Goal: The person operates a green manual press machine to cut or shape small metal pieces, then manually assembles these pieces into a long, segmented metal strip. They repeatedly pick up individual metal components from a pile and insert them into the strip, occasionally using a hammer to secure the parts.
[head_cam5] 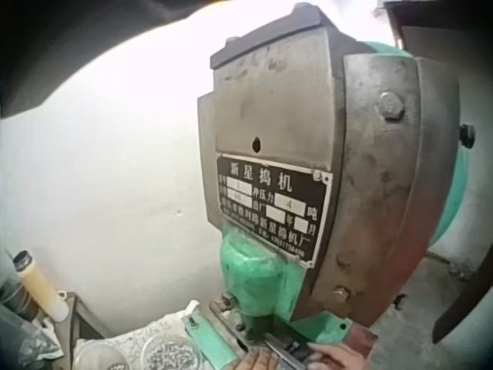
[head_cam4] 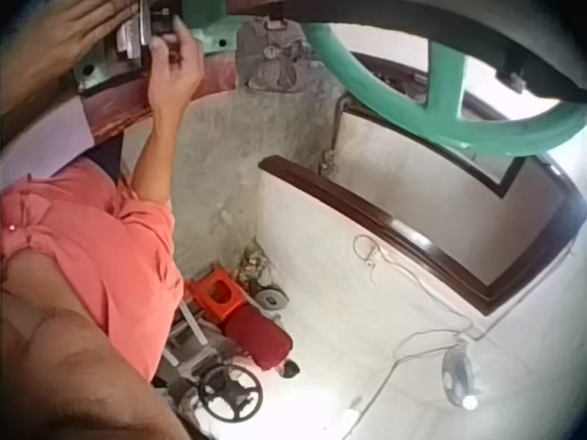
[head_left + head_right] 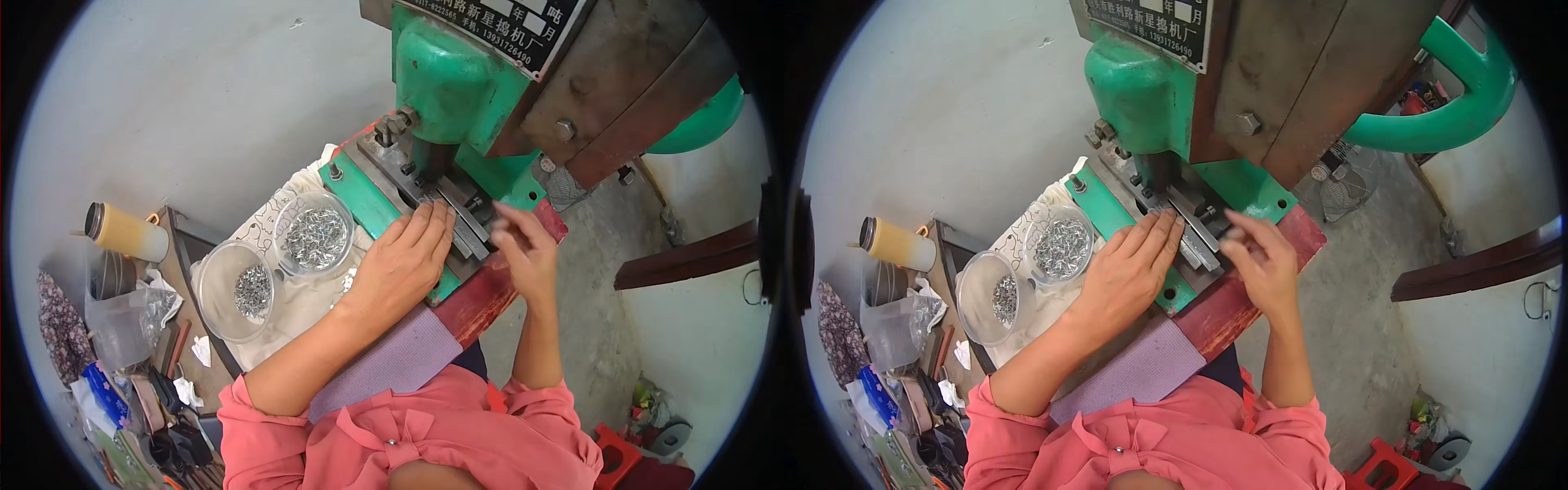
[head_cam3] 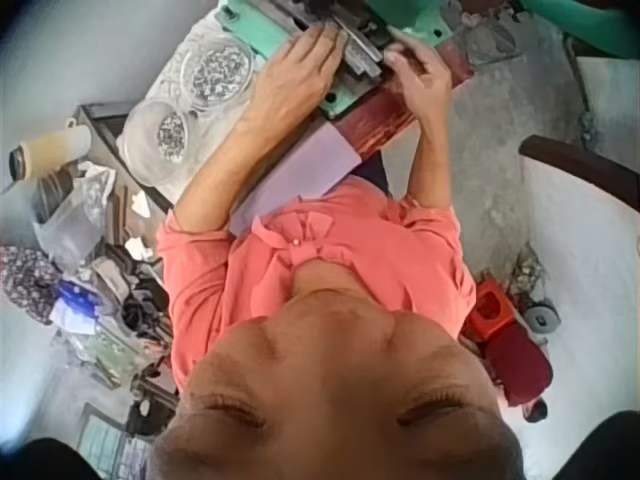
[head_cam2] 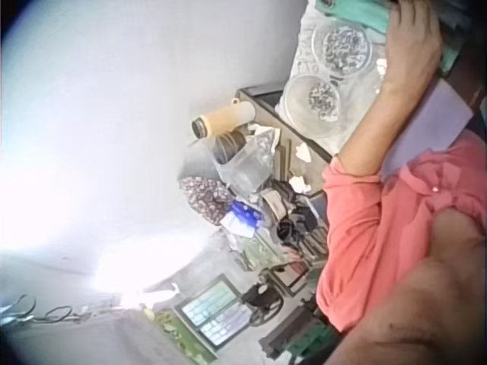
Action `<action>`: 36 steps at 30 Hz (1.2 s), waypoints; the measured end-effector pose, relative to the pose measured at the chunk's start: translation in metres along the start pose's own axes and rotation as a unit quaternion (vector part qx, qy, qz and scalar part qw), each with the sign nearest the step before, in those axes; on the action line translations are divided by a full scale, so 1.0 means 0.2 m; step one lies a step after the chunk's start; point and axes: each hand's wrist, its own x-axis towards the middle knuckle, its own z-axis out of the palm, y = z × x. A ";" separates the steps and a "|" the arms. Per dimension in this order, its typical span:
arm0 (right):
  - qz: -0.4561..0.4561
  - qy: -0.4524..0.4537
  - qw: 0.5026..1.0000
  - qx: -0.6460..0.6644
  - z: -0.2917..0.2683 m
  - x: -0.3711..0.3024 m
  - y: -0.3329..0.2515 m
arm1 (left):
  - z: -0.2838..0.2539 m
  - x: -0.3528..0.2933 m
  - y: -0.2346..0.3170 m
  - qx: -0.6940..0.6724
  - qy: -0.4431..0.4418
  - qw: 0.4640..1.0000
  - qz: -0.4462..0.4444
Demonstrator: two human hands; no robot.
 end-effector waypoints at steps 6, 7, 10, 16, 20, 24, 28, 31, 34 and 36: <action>-0.102 -0.005 0.978 -0.182 0.03 0.19 -0.03 | 0.01 0.01 0.01 -0.037 0.005 0.999 -0.018; -0.114 -0.012 0.974 -0.197 0.02 0.20 -0.02 | 0.01 0.01 0.01 -0.044 0.007 0.999 -0.022; -0.113 -0.037 0.967 -0.227 0.01 0.24 -0.02 | 0.02 0.00 0.03 -0.064 0.014 0.997 -0.038; -0.125 -0.029 0.969 -0.212 0.05 0.28 0.00 | 0.05 -0.06 0.04 -0.132 0.041 0.988 -0.072; -0.104 -0.018 0.977 -0.185 0.01 0.26 0.08 | 0.11 -0.08 0.08 -0.160 0.066 0.981 -0.088; -0.093 -0.026 0.981 -0.170 0.00 0.26 0.10 | 0.12 -0.11 0.11 -0.207 0.098 0.966 -0.116; -0.173 0.100 0.964 -0.176 0.01 0.25 0.06 | 0.17 -0.12 0.15 -0.343 0.154 0.907 -0.191; -0.306 0.313 0.874 -0.209 -0.11 0.28 0.00 | 0.18 -0.12 0.15 -0.387 0.138 0.878 -0.246; -0.300 0.502 0.769 -0.259 -0.37 0.39 -0.16 | 0.18 -0.11 0.16 -0.390 0.112 0.872 -0.276; -0.364 0.493 0.778 -0.139 -0.55 0.48 -0.31 | 0.18 -0.07 0.17 -0.403 0.101 0.865 -0.281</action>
